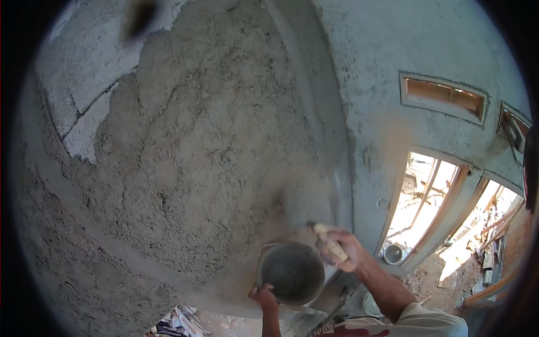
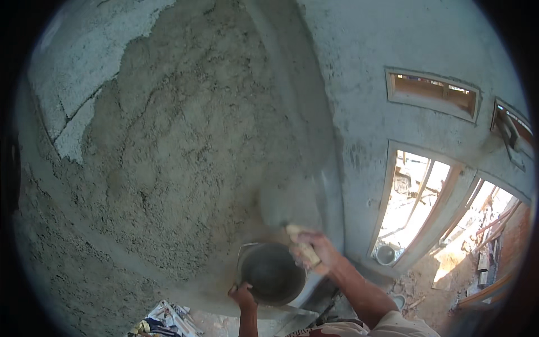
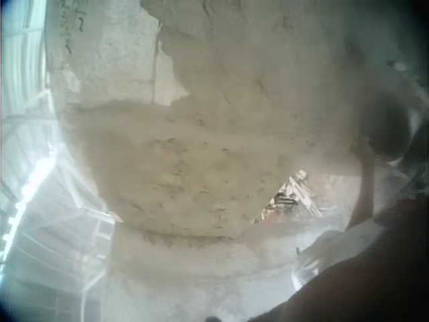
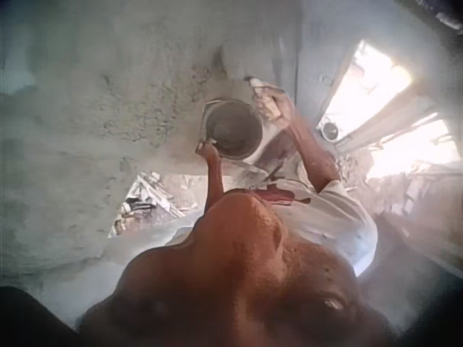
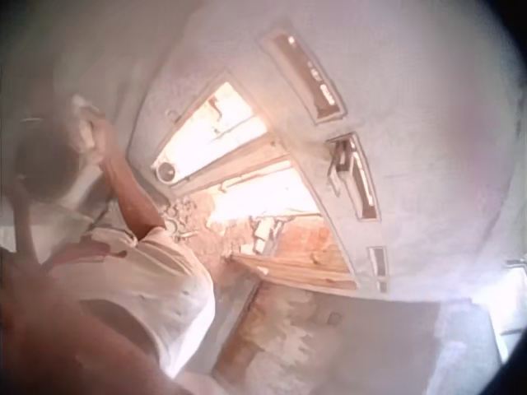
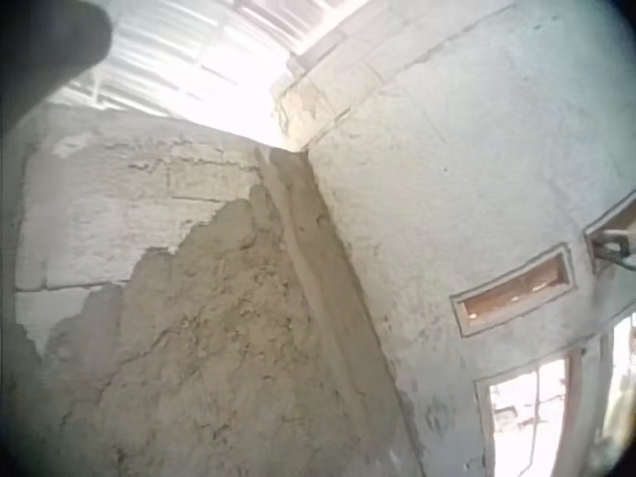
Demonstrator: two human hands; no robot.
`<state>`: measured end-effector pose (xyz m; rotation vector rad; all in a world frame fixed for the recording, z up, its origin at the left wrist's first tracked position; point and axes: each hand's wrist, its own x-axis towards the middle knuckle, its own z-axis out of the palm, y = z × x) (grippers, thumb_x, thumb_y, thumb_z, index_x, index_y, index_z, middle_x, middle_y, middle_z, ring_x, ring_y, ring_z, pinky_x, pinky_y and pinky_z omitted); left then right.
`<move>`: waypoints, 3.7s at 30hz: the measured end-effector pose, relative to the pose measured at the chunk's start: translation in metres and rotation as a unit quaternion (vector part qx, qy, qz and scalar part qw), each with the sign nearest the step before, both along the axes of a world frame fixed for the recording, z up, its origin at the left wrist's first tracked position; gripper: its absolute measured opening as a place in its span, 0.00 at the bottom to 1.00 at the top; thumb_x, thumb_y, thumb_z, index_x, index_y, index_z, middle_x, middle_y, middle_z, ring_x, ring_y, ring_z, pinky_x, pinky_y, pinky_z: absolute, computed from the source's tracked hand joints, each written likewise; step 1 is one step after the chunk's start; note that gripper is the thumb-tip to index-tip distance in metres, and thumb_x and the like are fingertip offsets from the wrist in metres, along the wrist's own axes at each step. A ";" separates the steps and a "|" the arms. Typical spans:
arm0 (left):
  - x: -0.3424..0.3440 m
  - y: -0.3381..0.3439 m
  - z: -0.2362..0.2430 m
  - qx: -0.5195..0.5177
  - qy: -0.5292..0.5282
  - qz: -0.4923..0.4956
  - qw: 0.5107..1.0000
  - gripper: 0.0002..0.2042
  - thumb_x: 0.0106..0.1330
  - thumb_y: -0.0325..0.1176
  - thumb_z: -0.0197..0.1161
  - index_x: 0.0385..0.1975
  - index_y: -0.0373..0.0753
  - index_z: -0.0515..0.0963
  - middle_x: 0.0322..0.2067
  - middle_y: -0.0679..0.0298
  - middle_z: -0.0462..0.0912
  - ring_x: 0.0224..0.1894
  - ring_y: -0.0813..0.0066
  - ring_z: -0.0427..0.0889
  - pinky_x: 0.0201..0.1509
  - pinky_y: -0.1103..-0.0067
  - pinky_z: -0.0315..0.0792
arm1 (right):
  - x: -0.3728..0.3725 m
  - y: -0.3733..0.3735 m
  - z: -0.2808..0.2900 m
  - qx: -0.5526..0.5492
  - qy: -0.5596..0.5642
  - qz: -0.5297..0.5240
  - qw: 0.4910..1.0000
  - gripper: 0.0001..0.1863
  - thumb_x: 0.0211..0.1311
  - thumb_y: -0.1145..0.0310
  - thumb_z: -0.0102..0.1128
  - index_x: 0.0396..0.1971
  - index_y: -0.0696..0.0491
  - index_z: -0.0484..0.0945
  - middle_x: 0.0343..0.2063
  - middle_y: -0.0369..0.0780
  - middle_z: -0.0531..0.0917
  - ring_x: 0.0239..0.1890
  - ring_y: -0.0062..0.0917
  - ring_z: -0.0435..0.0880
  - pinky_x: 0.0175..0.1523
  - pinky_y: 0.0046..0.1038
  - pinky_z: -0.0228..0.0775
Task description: The person plasters a wall by scooping mortar from buckets with a trowel, applying it onto the wall surface, and smoothing the plaster.
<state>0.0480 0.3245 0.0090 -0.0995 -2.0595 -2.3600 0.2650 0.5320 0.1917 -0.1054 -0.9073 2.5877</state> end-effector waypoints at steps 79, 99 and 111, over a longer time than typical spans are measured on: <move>-0.012 -0.039 0.078 -0.072 0.276 -0.180 0.941 0.13 0.48 0.21 0.62 0.34 0.27 0.85 0.40 0.60 0.89 0.34 0.76 0.84 0.43 0.81 0.76 | -0.004 -0.111 -0.119 0.877 -0.182 -0.042 0.443 0.16 0.64 0.61 0.56 0.47 0.53 0.79 0.48 0.46 0.80 0.51 0.40 0.79 0.56 0.42 0.72; 0.023 -0.038 0.168 -0.029 0.493 -0.331 0.804 0.06 0.43 0.16 0.59 0.23 0.25 0.79 0.41 0.53 0.89 0.42 0.68 0.89 0.46 0.78 0.78 | 0.014 -0.082 -0.023 0.295 -0.419 0.111 0.851 0.21 0.66 0.62 0.61 0.52 0.60 0.79 0.19 0.37 0.77 0.15 0.17 0.73 0.15 0.20 0.60; 0.035 -0.032 0.078 -0.034 0.103 -0.151 0.983 0.09 0.43 0.21 0.61 0.25 0.26 0.80 0.35 0.62 0.84 0.30 0.77 0.75 0.37 0.76 0.70 | 0.008 -0.155 -0.103 -0.137 -0.064 0.131 0.980 0.21 0.69 0.66 0.56 0.58 0.59 0.71 0.20 0.37 0.73 0.11 0.17 0.70 0.13 0.17 0.61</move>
